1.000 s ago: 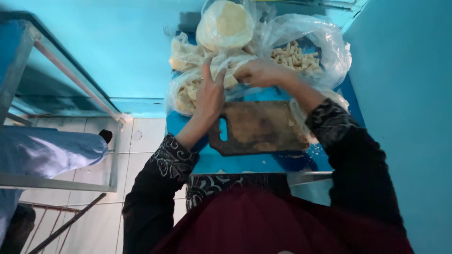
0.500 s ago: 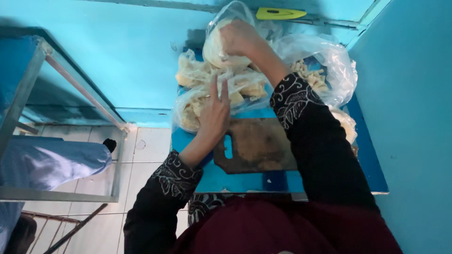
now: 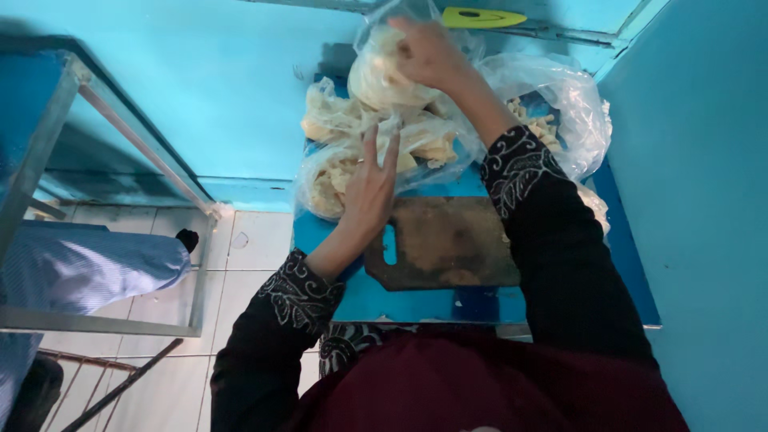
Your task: The person cuts a round flatbread in half with a knife on a wooden cutting board, then folds the cut pieces in half by hand and stacks them with other folded flatbreads on the table. Plastic bags of other flatbread pieces sit around the work area.
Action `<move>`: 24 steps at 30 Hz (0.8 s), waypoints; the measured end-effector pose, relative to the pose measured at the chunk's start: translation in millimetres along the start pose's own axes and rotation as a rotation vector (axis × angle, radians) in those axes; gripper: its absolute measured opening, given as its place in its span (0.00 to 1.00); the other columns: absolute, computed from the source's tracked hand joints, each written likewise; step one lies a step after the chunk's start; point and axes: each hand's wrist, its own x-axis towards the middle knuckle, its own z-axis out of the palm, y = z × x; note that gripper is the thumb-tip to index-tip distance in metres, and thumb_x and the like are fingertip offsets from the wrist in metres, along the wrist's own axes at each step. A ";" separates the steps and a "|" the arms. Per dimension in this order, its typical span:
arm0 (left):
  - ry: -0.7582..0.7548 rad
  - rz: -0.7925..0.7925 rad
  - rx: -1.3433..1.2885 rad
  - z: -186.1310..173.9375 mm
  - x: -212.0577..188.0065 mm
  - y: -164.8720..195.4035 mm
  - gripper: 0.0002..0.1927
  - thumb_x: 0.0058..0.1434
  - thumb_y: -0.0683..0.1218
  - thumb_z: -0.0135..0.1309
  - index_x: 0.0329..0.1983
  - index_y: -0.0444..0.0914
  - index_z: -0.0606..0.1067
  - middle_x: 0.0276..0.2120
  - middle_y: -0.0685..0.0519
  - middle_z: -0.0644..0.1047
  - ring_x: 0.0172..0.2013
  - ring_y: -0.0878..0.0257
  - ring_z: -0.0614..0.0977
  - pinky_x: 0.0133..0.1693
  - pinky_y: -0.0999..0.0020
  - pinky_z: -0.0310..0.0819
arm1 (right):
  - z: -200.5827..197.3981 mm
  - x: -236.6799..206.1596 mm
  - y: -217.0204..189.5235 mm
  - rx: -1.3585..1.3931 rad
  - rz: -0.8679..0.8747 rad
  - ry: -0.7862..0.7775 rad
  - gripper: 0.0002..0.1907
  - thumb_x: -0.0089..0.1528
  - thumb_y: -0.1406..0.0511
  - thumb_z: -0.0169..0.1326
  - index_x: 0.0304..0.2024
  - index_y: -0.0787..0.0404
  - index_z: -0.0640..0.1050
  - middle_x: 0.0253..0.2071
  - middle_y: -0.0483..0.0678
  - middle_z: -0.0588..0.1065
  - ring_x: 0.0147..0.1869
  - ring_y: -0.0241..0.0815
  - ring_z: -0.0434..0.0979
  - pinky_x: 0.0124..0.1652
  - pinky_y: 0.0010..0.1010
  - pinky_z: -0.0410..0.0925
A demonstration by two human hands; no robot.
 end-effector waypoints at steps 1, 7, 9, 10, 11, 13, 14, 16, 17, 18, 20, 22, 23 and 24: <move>0.013 0.013 0.000 -1.2 -0.8 0.0 0.44 0.53 0.31 0.50 0.76 0.39 0.59 0.72 0.33 0.56 0.43 0.36 0.81 0.36 0.48 0.78 | -0.4 -2.7 3.0 -0.074 0.000 -0.038 0.22 0.62 0.62 0.58 0.58 0.61 0.75 0.40 0.61 0.79 0.45 0.65 0.80 0.46 0.51 0.73; 0.008 0.037 0.064 -1.2 -0.3 4.6 0.40 0.53 0.33 0.51 0.73 0.39 0.62 0.71 0.33 0.58 0.38 0.40 0.83 0.29 0.52 0.78 | 1.9 -24.3 3.7 -0.117 -0.148 -0.127 0.30 0.50 0.60 0.66 0.51 0.68 0.74 0.46 0.66 0.76 0.47 0.69 0.77 0.44 0.53 0.70; -0.003 0.037 0.130 0.2 0.8 6.3 0.39 0.55 0.34 0.51 0.72 0.40 0.62 0.71 0.33 0.59 0.35 0.43 0.83 0.28 0.53 0.78 | 1.5 -28.1 -0.6 -0.191 -0.218 -0.100 0.37 0.43 0.60 0.66 0.52 0.71 0.73 0.51 0.69 0.74 0.47 0.69 0.76 0.40 0.52 0.70; 0.007 0.046 0.149 0.4 0.3 7.3 0.39 0.55 0.34 0.51 0.72 0.40 0.63 0.70 0.34 0.59 0.35 0.44 0.83 0.28 0.53 0.79 | 2.2 -30.2 -2.9 -0.225 -0.224 -0.082 0.36 0.46 0.59 0.66 0.53 0.71 0.73 0.52 0.69 0.74 0.48 0.69 0.76 0.41 0.51 0.70; 0.017 0.054 0.168 0.9 -0.5 7.9 0.38 0.55 0.34 0.51 0.72 0.40 0.63 0.70 0.34 0.60 0.34 0.45 0.84 0.28 0.54 0.79 | 2.2 -30.9 -4.2 -0.259 -0.229 -0.063 0.36 0.49 0.59 0.66 0.54 0.72 0.73 0.52 0.69 0.73 0.49 0.69 0.76 0.42 0.51 0.70; 0.016 0.050 0.148 1.4 -1.0 7.6 0.37 0.56 0.34 0.51 0.72 0.41 0.63 0.70 0.35 0.60 0.34 0.45 0.83 0.29 0.53 0.79 | 1.1 -29.2 -4.1 -0.283 -0.201 -0.112 0.33 0.54 0.58 0.65 0.55 0.70 0.73 0.53 0.66 0.74 0.50 0.67 0.77 0.45 0.51 0.71; 0.013 0.046 0.139 1.5 -2.1 7.1 0.37 0.57 0.35 0.51 0.72 0.41 0.63 0.70 0.35 0.60 0.34 0.45 0.83 0.29 0.53 0.79 | -0.4 -27.6 -2.4 -0.268 -0.160 -0.181 0.30 0.56 0.58 0.65 0.55 0.67 0.74 0.53 0.64 0.75 0.51 0.66 0.77 0.47 0.51 0.71; -0.004 0.046 0.143 0.9 -3.2 6.9 0.37 0.56 0.35 0.51 0.72 0.39 0.63 0.70 0.35 0.60 0.33 0.46 0.83 0.29 0.53 0.79 | -1.9 -26.6 0.7 -0.235 -0.139 -0.224 0.26 0.59 0.58 0.64 0.55 0.64 0.75 0.53 0.61 0.76 0.51 0.65 0.77 0.49 0.52 0.70; -0.012 0.050 0.143 0.7 -3.2 6.9 0.37 0.56 0.35 0.51 0.72 0.39 0.63 0.70 0.34 0.60 0.33 0.46 0.83 0.29 0.53 0.79 | -2.7 -26.8 2.0 -0.219 -0.158 -0.198 0.25 0.61 0.58 0.63 0.55 0.64 0.75 0.53 0.60 0.76 0.51 0.65 0.77 0.48 0.52 0.70; 0.001 0.059 0.145 0.2 -3.6 6.9 0.37 0.56 0.35 0.51 0.72 0.39 0.63 0.70 0.35 0.60 0.34 0.46 0.83 0.29 0.53 0.79 | -3.3 -27.4 2.4 -0.202 -0.176 -0.172 0.24 0.62 0.58 0.62 0.56 0.64 0.76 0.54 0.60 0.76 0.51 0.65 0.77 0.48 0.52 0.70; 0.029 0.076 0.147 -0.3 -3.7 7.1 0.38 0.54 0.35 0.51 0.71 0.39 0.63 0.70 0.35 0.60 0.35 0.46 0.83 0.29 0.52 0.79 | -4.9 -27.1 1.1 -0.265 -0.212 -0.148 0.16 0.68 0.59 0.58 0.54 0.60 0.79 0.56 0.56 0.78 0.50 0.63 0.78 0.49 0.51 0.70; -0.003 0.058 0.151 -0.5 -3.3 7.3 0.38 0.55 0.35 0.51 0.71 0.39 0.63 0.70 0.36 0.60 0.35 0.47 0.84 0.29 0.52 0.79 | -8.9 -23.6 -1.5 -0.240 -0.233 -0.162 0.14 0.68 0.59 0.57 0.53 0.57 0.82 0.57 0.54 0.79 0.50 0.61 0.79 0.49 0.50 0.70; -0.017 0.048 0.154 -0.5 -2.9 7.8 0.37 0.55 0.35 0.51 0.71 0.39 0.64 0.70 0.36 0.60 0.35 0.47 0.84 0.29 0.52 0.79 | -13.7 -19.0 -1.8 -0.186 -0.238 -0.187 0.16 0.66 0.58 0.57 0.53 0.57 0.82 0.58 0.54 0.78 0.50 0.60 0.79 0.49 0.49 0.70; -0.010 0.049 0.152 -0.5 -3.5 8.0 0.37 0.55 0.35 0.51 0.71 0.39 0.64 0.70 0.37 0.60 0.36 0.47 0.84 0.29 0.52 0.79 | -15.8 -16.3 -3.4 -0.130 -0.244 -0.212 0.17 0.64 0.58 0.58 0.53 0.56 0.83 0.58 0.53 0.78 0.50 0.59 0.80 0.49 0.49 0.70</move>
